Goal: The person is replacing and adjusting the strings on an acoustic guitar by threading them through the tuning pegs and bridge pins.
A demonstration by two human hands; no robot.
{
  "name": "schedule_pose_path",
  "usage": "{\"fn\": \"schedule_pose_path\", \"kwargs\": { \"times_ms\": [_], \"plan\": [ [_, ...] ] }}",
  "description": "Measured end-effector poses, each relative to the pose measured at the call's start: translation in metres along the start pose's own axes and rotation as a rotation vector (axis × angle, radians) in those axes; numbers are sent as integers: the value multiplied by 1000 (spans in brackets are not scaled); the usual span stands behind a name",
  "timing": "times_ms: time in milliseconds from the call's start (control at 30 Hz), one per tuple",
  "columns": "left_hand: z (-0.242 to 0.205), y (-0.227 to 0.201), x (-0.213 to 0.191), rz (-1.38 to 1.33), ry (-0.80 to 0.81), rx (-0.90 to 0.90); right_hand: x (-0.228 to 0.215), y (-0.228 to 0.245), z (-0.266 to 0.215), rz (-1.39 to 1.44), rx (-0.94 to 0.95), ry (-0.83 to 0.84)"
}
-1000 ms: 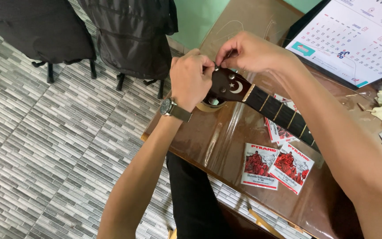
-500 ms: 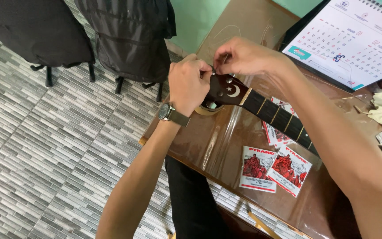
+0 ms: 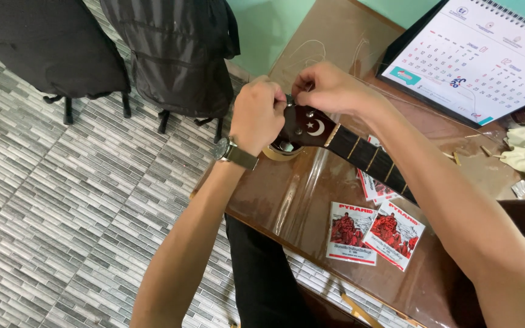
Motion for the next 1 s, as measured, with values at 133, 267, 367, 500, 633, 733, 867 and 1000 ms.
{"fn": "schedule_pose_path", "kwargs": {
  "times_ms": [133,267,367,500,633,733,867,1000],
  "plan": [
    [-3,0,-3,-11,-23,39,-4,7,-6,8,-12,40],
    [-7,4,-10,-47,-3,26,1,-19,8,86,64,38],
    [-6,3,-10,13,51,15,6,-23,6,193,80,10],
    [8,8,3,16,25,20,4,-3,-8,215,6,-44],
    [4,10,0,-2,14,55,3,7,-13,191,-21,-46],
    [0,10,-1,-60,-25,61,0,19,-23,170,-93,-49],
    [-2,6,-8,-98,-14,74,-6,15,-23,141,-68,5],
    [-5,1,-16,-174,29,41,-3,7,-22,298,7,18]
  ]
}}
Point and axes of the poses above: each hand's wrist, its own z-axis towards the middle knuckle, its own x-axis out of the palm, y = z × x, the point moved 1 cm from there along z, towards the middle knuckle, and after that the axes turned 10 degrees about y, right-handed, at the moved point
